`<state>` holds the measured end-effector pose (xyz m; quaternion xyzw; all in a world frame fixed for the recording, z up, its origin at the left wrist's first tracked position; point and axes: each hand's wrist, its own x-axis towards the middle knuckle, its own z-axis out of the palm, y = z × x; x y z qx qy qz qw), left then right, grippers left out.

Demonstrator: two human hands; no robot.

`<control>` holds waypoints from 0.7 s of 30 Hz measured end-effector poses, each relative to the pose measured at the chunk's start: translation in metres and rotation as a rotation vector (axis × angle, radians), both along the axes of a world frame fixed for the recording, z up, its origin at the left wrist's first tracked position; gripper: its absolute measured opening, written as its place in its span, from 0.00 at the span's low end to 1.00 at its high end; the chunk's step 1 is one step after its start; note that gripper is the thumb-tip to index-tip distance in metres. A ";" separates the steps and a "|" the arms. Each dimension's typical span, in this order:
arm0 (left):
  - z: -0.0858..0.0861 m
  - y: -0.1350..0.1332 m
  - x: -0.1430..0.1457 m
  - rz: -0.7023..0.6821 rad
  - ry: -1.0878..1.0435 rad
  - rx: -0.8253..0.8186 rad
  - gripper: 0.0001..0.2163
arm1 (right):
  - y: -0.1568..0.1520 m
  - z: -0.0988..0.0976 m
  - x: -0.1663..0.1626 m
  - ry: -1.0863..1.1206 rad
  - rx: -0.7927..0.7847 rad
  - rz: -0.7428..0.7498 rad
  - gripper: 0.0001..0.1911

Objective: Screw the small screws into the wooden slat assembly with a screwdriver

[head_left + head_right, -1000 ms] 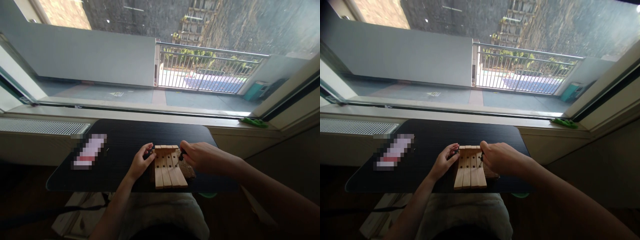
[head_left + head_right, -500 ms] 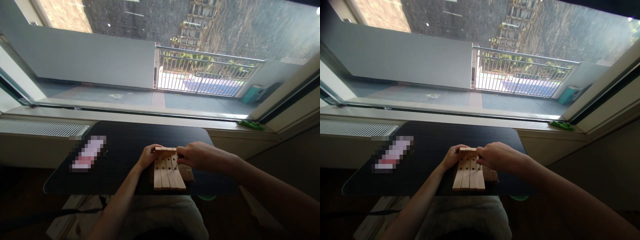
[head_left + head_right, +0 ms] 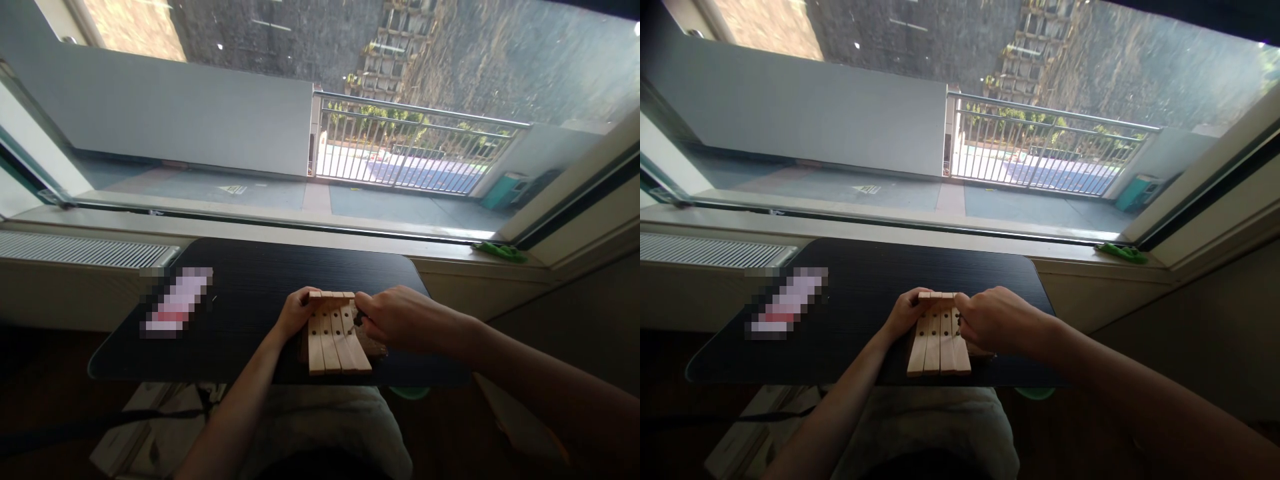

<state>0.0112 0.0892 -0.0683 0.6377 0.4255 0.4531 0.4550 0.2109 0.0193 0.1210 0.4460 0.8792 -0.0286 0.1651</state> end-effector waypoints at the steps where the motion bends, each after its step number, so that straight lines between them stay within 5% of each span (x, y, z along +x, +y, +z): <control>1: 0.000 0.000 0.000 0.000 0.003 0.003 0.14 | 0.000 0.000 0.001 0.007 -0.011 -0.007 0.10; 21: 0.000 0.001 0.000 -0.002 0.029 -0.006 0.17 | 0.007 -0.001 0.004 0.004 -0.077 -0.135 0.13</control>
